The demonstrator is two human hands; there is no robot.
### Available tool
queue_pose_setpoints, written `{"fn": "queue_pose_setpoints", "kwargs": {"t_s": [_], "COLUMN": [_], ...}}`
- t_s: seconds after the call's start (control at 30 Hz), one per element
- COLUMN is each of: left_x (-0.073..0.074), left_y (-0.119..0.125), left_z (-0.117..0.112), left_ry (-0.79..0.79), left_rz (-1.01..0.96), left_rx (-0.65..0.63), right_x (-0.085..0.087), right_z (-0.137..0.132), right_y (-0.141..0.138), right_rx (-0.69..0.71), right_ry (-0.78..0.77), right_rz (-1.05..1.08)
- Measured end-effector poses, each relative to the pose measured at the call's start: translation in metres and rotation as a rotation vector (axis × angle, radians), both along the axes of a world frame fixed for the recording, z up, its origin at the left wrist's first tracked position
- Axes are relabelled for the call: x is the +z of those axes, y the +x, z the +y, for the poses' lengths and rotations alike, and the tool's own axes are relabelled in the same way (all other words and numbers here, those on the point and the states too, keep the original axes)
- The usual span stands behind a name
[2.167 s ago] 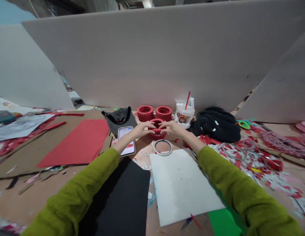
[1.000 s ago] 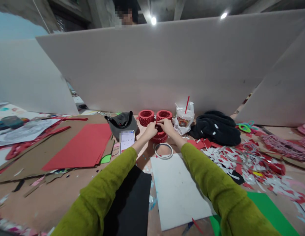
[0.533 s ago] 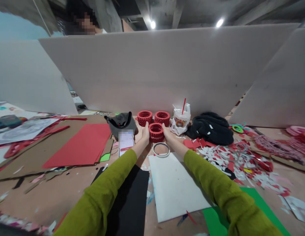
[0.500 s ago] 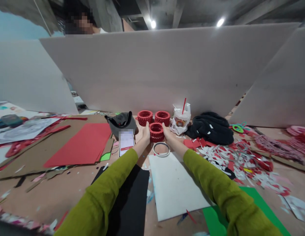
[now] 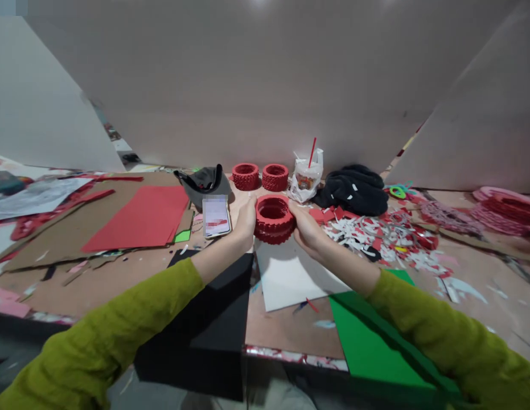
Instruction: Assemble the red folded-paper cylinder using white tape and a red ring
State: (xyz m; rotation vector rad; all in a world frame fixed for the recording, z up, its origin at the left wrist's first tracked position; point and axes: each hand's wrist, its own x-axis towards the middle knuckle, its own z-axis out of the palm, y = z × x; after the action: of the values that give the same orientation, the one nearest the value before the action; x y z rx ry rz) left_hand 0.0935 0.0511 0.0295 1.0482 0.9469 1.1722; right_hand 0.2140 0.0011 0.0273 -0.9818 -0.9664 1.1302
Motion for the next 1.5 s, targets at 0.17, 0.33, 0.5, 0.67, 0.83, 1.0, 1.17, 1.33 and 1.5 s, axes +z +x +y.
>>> {"fn": "queue_pose_setpoints", "kwargs": {"t_s": [0.17,0.33,0.5,0.67,0.83,1.0,1.17,1.33,1.5], "left_x": [-0.028,-0.047,-0.049,-0.033,-0.038,-0.055,-0.042,0.001,0.037], "left_y": [0.004,0.013,-0.001,-0.026,-0.033,-0.029,-0.041,-0.062,-0.069], "left_z": [-0.056,-0.072,-0.056,-0.007,0.03,0.04,0.038,0.007,-0.059], "left_ry": [-0.077,-0.054,0.084,0.364,0.603,0.729,0.749,0.75,0.612], "left_rz": [0.04,0.093,0.223,0.462,0.705,0.82,0.823,0.735,0.472], "left_rx": [-0.049,-0.089,-0.061,-0.163,-0.457,-0.5,-0.39,-0.378,-0.408], "right_x": [-0.023,-0.028,-0.02,-0.016,-0.014,-0.003,-0.003,-0.023,0.009], "right_z": [-0.065,-0.075,-0.064,-0.066,-0.073,-0.077,-0.102,-0.119,-0.126], "right_y": [0.006,0.024,0.04,0.058,0.074,0.083,0.124,0.142,0.082], "right_rx": [-0.046,-0.085,-0.168,-0.173,-0.132,-0.076,-0.075,-0.047,-0.4], "right_ry": [-0.141,-0.172,-0.023,0.001,-0.097,-0.287,-0.483,-0.44,0.156], "right_rz": [-0.077,-0.428,-0.784,-0.65,-0.756,-0.518,-0.312,-0.674,-1.083]}}
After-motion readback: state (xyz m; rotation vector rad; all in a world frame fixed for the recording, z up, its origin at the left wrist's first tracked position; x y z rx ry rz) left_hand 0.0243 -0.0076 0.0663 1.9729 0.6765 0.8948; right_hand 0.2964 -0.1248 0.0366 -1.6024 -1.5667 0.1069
